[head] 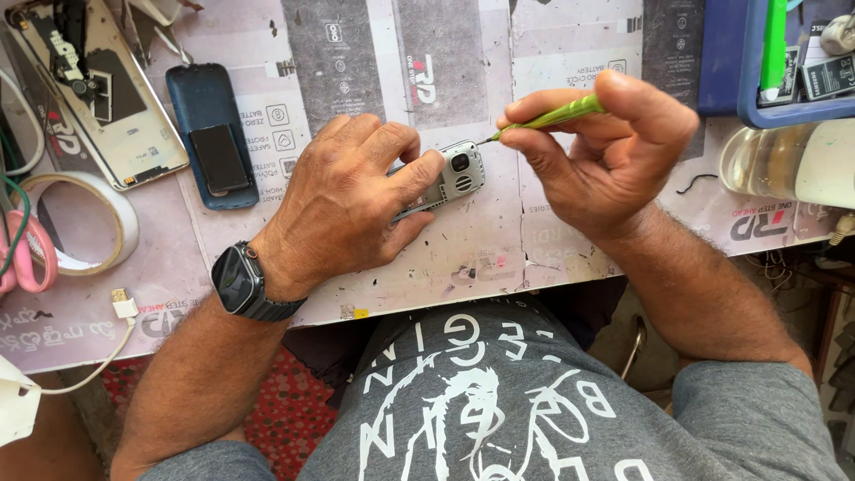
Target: The person disassembles a small black electronic device, likely a phone, by removing the back cover and using a green screwdriver to unscrew and manipulate internal components on a cluttered workbench.
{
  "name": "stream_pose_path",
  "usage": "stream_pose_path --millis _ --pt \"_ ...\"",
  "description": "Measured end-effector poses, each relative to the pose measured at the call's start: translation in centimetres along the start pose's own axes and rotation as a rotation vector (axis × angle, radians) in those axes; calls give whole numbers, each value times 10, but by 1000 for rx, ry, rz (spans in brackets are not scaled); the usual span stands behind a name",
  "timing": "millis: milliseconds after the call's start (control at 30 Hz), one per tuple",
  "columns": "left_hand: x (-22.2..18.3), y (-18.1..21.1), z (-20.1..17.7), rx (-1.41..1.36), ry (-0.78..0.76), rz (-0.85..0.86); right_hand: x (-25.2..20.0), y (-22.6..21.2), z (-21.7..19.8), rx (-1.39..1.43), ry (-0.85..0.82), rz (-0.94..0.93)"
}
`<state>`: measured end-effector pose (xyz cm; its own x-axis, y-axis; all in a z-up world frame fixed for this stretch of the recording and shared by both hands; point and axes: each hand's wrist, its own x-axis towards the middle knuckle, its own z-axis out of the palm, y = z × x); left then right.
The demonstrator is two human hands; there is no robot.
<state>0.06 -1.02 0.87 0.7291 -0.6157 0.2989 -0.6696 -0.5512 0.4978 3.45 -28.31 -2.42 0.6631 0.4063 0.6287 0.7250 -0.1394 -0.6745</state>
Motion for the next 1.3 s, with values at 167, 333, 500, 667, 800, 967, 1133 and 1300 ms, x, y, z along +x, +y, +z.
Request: stream_pose_path --millis 167,333,500,667,800,967,1133,1300 --pt "0 -1 0 1 -9 2 4 -6 3 10 -41 29" --pt "0 -1 2 5 -14 -4 6 -3 3 -30 -81 11" --pt "1 -1 3 6 -30 -25 4 -3 3 -17 -125 18" --pt "1 -3 4 -17 -39 -41 6 -5 6 22 -157 60" --pt "0 -5 5 -35 -37 -57 9 -3 7 12 -198 10" --pt "0 -3 4 -26 -34 -54 22 -7 5 73 -244 -12" --pt "0 -3 3 -15 -36 -47 44 -19 2 -87 -184 -84" --pt "-1 -4 6 -17 -30 -56 46 -15 -1 -36 -159 -102"
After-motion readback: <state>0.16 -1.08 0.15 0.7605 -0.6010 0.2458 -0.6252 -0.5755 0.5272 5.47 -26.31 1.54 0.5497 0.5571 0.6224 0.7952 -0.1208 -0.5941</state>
